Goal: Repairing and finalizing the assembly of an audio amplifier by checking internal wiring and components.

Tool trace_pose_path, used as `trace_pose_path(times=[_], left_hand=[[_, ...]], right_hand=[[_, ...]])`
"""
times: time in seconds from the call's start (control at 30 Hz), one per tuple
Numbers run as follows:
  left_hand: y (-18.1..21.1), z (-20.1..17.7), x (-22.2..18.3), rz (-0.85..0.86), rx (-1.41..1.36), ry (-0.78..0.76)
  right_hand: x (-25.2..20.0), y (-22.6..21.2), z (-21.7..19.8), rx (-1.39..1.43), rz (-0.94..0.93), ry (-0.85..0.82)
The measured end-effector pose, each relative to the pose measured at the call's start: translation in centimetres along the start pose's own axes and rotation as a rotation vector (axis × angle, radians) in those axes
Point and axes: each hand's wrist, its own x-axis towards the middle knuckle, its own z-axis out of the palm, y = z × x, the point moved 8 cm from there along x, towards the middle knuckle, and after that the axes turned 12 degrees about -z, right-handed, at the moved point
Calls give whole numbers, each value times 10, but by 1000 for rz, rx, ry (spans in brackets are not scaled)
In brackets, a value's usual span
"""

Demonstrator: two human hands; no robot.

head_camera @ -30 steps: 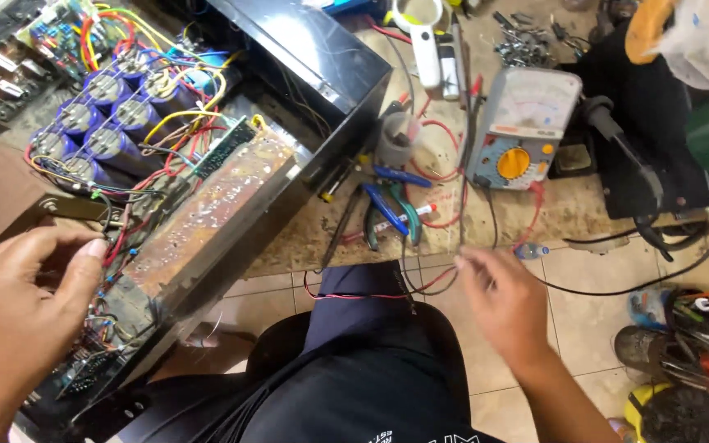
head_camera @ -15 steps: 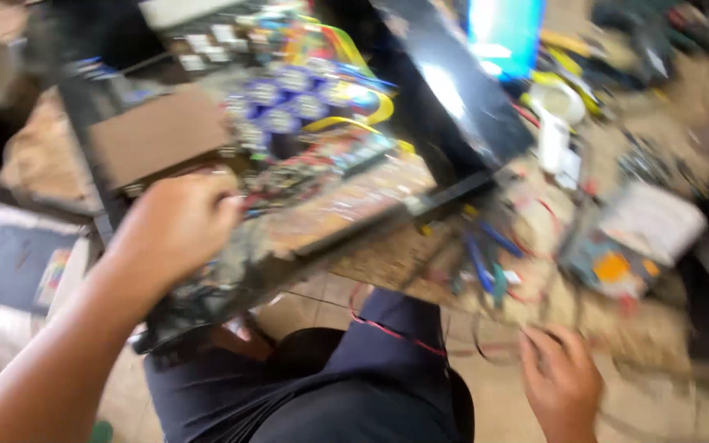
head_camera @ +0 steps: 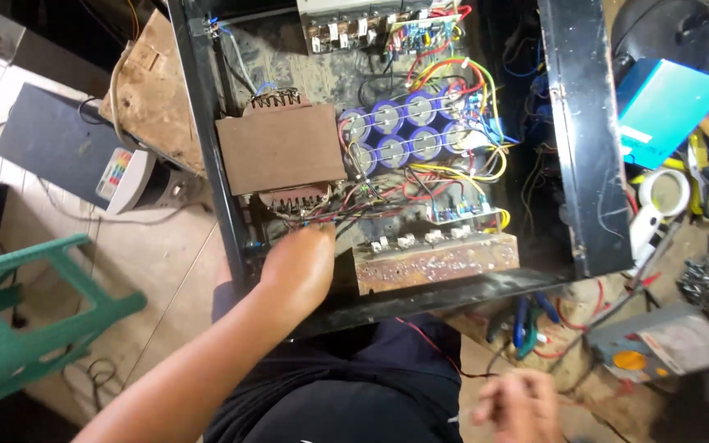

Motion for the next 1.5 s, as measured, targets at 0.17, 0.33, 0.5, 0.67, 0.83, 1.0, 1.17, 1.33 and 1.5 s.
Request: trace_pose_path(times=[0.17,0.33,0.5,0.67,0.83,1.0,1.17,1.33,1.5], left_hand=[[7,-8,5,-145,-50,-27],[17,-2,12,-117,-90,151],[26,5,11,-64,-17,211],[18,12,26,27,-61,378],[6,23,27,36,-171,465],[5,13,9,63,-222,571],[12,10,11,102,-160,684],[15,38,33,99,-83,777],[12,40,32,127,-99,760]], right_hand=[[-59,3,31,621,750,-420],[-33,-88,-9,417,859,-669],[27,-127,-63,223,627,-601],[100,-188,-82,-194,487,-584],[149,-237,-43,-66,295,-521],[184,-255,19,-98,-64,-523],[203,-229,69,-707,-584,-550],[205,-237,99,-774,-677,-660],[178,-202,152,-1188,-1147,-794]])
